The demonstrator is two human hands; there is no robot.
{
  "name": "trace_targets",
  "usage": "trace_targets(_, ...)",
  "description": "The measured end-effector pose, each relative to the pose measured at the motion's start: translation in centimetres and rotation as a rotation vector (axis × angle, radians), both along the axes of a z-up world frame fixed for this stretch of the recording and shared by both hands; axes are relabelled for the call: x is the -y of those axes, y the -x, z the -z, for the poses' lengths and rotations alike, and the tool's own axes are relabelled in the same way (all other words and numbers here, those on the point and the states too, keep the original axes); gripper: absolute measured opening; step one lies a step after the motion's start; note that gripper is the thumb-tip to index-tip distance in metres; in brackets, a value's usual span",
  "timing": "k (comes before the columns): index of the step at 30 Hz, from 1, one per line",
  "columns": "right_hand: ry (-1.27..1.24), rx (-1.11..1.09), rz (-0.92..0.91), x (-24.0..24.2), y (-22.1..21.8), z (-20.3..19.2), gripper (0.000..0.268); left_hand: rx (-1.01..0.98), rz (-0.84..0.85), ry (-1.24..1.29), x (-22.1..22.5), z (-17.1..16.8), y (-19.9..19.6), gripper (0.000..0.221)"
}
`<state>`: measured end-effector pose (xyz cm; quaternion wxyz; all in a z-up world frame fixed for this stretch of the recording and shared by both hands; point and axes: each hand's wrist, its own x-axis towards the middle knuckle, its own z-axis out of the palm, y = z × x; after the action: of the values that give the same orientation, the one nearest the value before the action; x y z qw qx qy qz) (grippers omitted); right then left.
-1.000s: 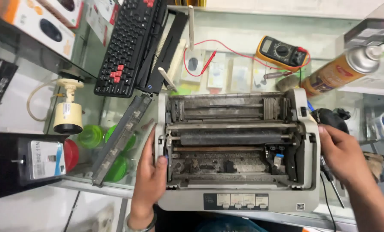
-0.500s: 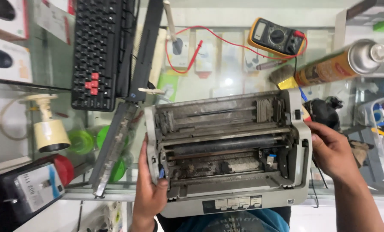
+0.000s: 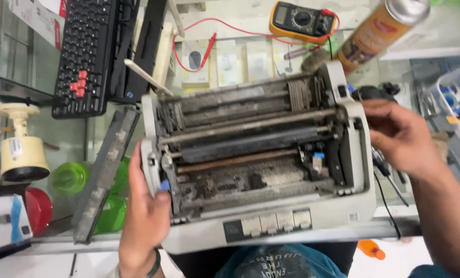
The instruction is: Cleaning the internal components of a printer using a brush to remove dust and debris.
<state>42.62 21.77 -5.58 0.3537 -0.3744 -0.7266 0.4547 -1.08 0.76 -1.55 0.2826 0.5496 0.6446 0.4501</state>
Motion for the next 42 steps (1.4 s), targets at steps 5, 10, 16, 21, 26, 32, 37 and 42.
trace_targets(5, 0.0, -0.108, -0.001, 0.3, 0.1, 0.5, 0.031, -0.063, -0.023, 0.056, 0.5, -0.8, -0.5, 0.097)
trace_targets(10, -0.259, -0.062, -0.005, 0.9, 0.7, -0.2, 0.022, -0.081, -0.021, 0.109, 0.8, -1.2, -0.4, 0.103)
trace_targets(16, -0.685, 0.108, -0.007, 1.1, 0.7, -1.1, 0.024, -0.207, -0.019, 0.361, 0.2, -4.1, -0.2, 0.116)
trace_targets(21, -0.378, 0.247, -0.008, 0.9, 0.7, -1.7, 0.059, -0.308, -0.018, 0.38, -0.7, -5.8, 2.8, 0.076)
trace_targets(26, -0.219, 0.365, 0.178, 0.1, 0.5, 0.1, 0.025, 0.112, 0.048, 0.126, -3.0, -1.2, 7.8, 0.045)
trace_targets(32, 0.216, 0.06, 0.138, 1.6, 1.7, -1.0, 0.034, 0.245, 0.093, 0.176, -4.0, -2.7, 7.8, 0.049)
trace_targets(37, 0.172, -0.016, 0.066, 1.9, 1.8, -2.2, 0.034, 0.131, 0.107, 0.168, -6.4, -4.5, 7.5, 0.053)
trace_targets(42, 0.018, 0.002, -0.028, 0.4, 0.2, -0.3, 0.045, -0.265, -0.149, -0.436, -8.4, -1.7, 7.0, 0.027)
